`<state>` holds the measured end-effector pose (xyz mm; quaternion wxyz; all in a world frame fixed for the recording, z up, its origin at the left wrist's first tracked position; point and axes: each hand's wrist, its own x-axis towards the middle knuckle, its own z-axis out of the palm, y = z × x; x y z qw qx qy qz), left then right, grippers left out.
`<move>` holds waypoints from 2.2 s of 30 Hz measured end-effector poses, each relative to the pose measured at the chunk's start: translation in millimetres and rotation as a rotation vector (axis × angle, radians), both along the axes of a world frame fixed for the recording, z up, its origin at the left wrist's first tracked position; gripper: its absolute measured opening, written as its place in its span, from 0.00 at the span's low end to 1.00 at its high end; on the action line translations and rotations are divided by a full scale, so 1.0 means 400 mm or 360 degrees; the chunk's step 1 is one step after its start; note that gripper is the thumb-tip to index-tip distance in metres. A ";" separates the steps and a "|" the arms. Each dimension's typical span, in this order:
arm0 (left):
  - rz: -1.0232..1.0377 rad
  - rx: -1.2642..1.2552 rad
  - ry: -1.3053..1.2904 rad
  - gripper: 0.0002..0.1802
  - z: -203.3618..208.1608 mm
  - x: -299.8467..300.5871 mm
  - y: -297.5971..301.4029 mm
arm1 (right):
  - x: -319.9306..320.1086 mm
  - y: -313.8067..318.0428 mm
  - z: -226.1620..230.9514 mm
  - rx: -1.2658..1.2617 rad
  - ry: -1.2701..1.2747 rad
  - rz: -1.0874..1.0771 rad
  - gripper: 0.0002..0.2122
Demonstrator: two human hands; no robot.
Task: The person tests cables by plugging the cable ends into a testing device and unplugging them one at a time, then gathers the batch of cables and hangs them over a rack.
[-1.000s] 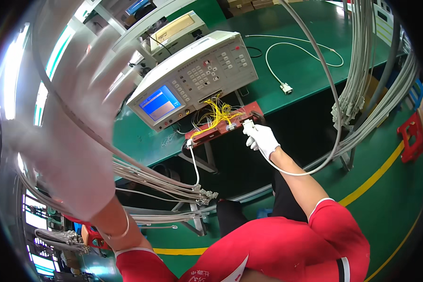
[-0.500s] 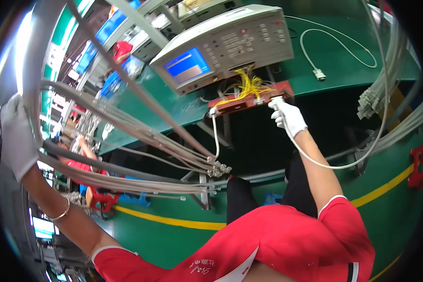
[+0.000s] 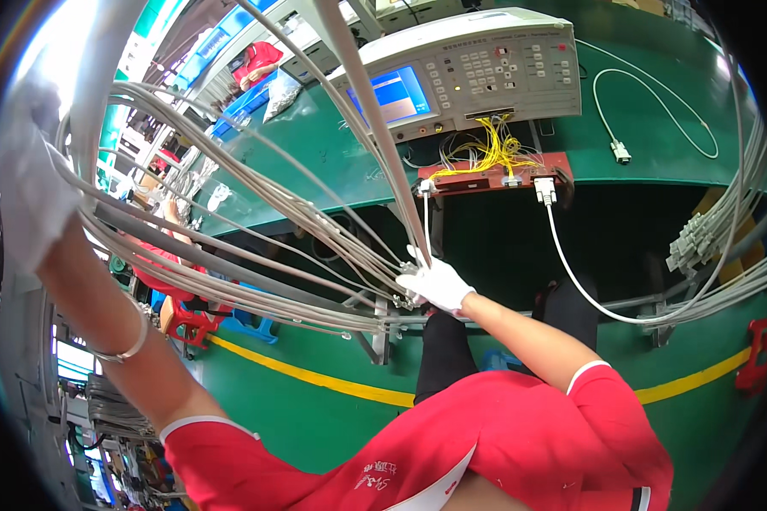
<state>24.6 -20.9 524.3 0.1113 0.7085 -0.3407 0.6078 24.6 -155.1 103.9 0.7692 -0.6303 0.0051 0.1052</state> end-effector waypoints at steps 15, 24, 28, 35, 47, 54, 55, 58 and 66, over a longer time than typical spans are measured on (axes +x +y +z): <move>-0.0607 -0.0743 0.3801 0.13 -1.168 0.004 -0.045 | -0.120 -0.264 -0.299 0.0038 0.0696 -0.0353 0.14; -0.0162 -0.1085 0.4169 0.17 -1.364 0.014 -0.088 | -0.132 -0.347 -0.346 -0.1012 0.0059 -0.0204 0.12; -0.1044 -0.1256 0.3060 0.07 -1.243 0.112 -0.123 | -0.088 -0.283 -0.109 -0.0465 -0.0444 -0.0699 0.28; -0.0976 -0.1480 0.2590 0.17 -1.030 0.198 -0.154 | -0.078 -0.356 0.109 -0.0526 -0.0489 -0.1443 0.15; -0.1179 -0.2079 0.3239 0.09 -1.032 0.302 -0.248 | -0.046 -0.413 0.014 -0.0450 -0.0274 -0.1390 0.10; -0.0765 -0.1861 0.2935 0.13 -1.020 0.292 -0.296 | -0.044 -0.401 -0.005 0.0007 -0.0248 -0.1443 0.06; -0.0657 -0.1842 0.2998 0.13 -1.007 0.275 -0.315 | -0.053 -0.401 -0.013 0.0061 -0.0269 -0.1496 0.04; -0.0369 -0.1139 0.2821 0.18 -1.104 0.276 -0.267 | -0.112 -0.314 -0.044 -0.0139 -0.0336 -0.1425 0.07; -0.0978 -0.1705 0.3033 0.08 -1.063 0.251 -0.250 | -0.163 -0.425 -0.093 -0.1272 -0.0086 -0.1283 0.14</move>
